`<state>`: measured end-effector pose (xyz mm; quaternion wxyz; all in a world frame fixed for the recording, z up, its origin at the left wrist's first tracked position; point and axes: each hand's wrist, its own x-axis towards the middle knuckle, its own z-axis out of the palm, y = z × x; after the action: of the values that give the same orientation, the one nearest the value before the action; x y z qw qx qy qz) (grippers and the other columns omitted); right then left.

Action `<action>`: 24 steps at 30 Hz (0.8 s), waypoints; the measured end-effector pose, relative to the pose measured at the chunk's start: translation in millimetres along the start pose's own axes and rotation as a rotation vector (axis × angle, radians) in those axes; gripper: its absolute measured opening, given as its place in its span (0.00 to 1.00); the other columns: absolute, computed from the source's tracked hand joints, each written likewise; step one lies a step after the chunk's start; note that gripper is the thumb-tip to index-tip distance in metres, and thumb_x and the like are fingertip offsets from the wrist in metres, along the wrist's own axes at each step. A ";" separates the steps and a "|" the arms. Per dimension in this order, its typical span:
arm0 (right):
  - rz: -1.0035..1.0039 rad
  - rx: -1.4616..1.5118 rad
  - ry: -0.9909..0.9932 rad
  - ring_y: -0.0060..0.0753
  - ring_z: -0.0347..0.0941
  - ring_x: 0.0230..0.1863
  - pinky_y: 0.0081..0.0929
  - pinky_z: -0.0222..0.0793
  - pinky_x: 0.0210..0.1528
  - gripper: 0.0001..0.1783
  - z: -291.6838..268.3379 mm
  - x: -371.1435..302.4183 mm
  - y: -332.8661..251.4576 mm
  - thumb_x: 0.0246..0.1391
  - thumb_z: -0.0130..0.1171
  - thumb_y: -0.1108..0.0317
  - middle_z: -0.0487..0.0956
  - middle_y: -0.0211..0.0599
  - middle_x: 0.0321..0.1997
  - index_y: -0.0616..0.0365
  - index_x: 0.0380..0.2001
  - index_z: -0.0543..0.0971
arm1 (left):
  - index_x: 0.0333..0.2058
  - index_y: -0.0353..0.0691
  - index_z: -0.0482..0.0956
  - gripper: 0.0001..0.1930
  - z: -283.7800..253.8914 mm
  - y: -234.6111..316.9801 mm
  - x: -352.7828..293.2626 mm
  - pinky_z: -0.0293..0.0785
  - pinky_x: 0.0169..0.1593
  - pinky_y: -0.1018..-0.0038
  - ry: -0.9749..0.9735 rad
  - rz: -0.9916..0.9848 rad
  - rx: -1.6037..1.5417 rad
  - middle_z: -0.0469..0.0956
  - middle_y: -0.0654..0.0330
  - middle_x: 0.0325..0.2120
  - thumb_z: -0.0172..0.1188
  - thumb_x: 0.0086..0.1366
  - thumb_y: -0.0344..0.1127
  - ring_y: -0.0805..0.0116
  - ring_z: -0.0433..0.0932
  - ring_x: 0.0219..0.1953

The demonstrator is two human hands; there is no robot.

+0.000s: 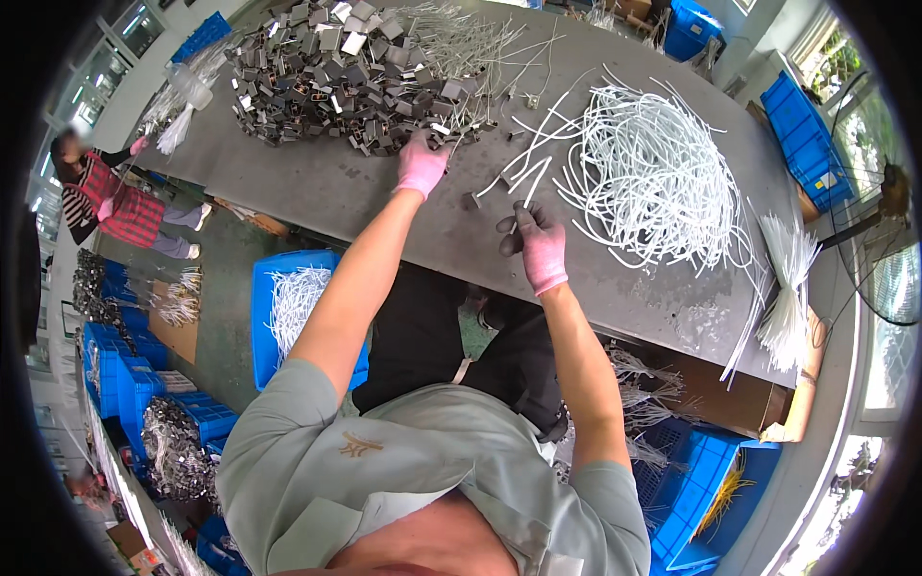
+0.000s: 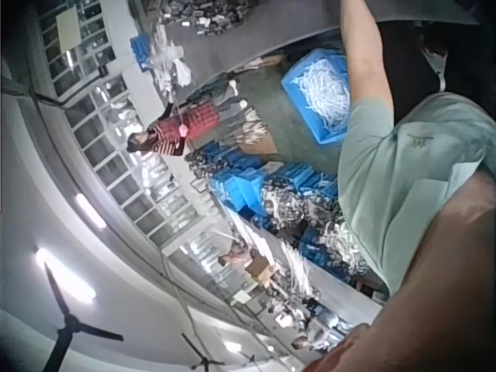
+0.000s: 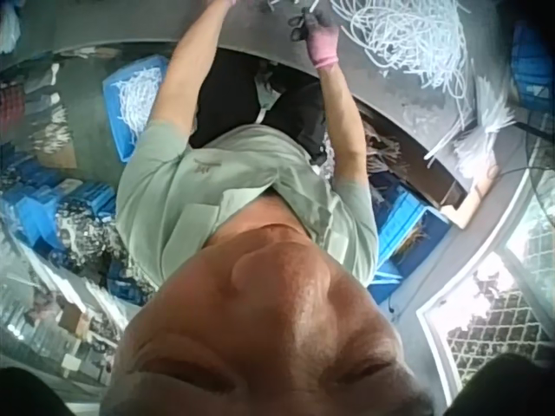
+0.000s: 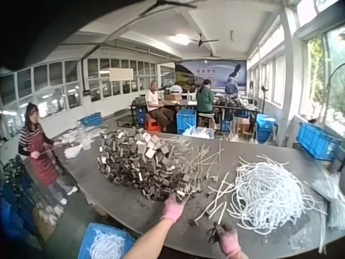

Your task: Manual assembly and sorting of wire harnesses at a factory workstation.

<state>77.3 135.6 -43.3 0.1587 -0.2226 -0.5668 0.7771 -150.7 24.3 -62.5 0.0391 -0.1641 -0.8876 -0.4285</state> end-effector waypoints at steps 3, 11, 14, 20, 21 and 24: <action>0.058 0.087 -0.032 0.32 0.74 0.19 0.22 0.68 0.21 0.14 6.0 1.5 10.4 0.61 0.50 0.65 0.79 0.42 0.30 0.64 0.44 0.71 | 0.39 0.38 0.78 0.16 -22.5 -27.3 -22.4 0.74 0.43 0.62 -0.001 0.063 -0.130 0.79 0.47 0.35 0.59 0.56 0.43 0.47 0.77 0.41; 0.377 0.247 -0.166 0.43 0.79 0.39 0.32 0.76 0.34 0.16 88.2 37.4 83.4 0.60 0.48 0.69 0.80 0.45 0.39 0.70 0.47 0.72 | 0.35 0.35 0.78 0.10 -137.0 -114.5 -203.1 0.65 0.23 0.78 -0.366 -0.312 -0.590 0.74 0.64 0.19 0.57 0.57 0.34 0.77 0.71 0.20; 0.405 0.381 -0.148 0.44 0.79 0.38 0.34 0.76 0.35 0.17 103.6 51.3 97.9 0.60 0.49 0.69 0.80 0.45 0.40 0.69 0.48 0.72 | 0.27 0.35 0.76 0.07 -183.0 -152.2 -274.3 0.61 0.21 0.78 -0.351 -0.485 -0.591 0.72 0.65 0.18 0.60 0.56 0.34 0.78 0.68 0.18; 0.035 0.133 0.082 0.33 0.79 0.28 0.25 0.74 0.28 0.18 93.9 82.4 92.9 0.56 0.56 0.67 0.81 0.42 0.33 0.69 0.45 0.74 | 0.20 0.35 0.75 0.10 -230.5 -211.2 -348.4 0.58 0.18 0.77 -0.228 -0.605 -0.185 0.68 0.67 0.11 0.67 0.52 0.33 0.79 0.63 0.14; 0.082 0.295 0.021 0.32 0.78 0.26 0.25 0.73 0.26 0.17 109.3 60.9 52.9 0.57 0.55 0.66 0.81 0.43 0.33 0.69 0.45 0.74 | 0.19 0.35 0.75 0.11 -235.1 -220.0 -358.6 0.58 0.18 0.77 -0.181 -0.657 -0.204 0.69 0.67 0.11 0.67 0.52 0.33 0.79 0.63 0.14; -0.028 0.270 0.046 0.38 0.80 0.29 0.25 0.73 0.24 0.15 100.0 60.9 22.0 0.60 0.51 0.66 0.81 0.46 0.34 0.68 0.44 0.72 | 0.19 0.34 0.74 0.12 -236.5 -233.0 -355.7 0.58 0.18 0.77 -0.129 -0.676 -0.222 0.69 0.67 0.11 0.68 0.52 0.33 0.80 0.63 0.14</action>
<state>-27.0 78.2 -48.5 0.2110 -0.2090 -0.4565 0.8387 92.1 -385.3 -162.6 -0.1788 0.1088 -0.8406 -0.4996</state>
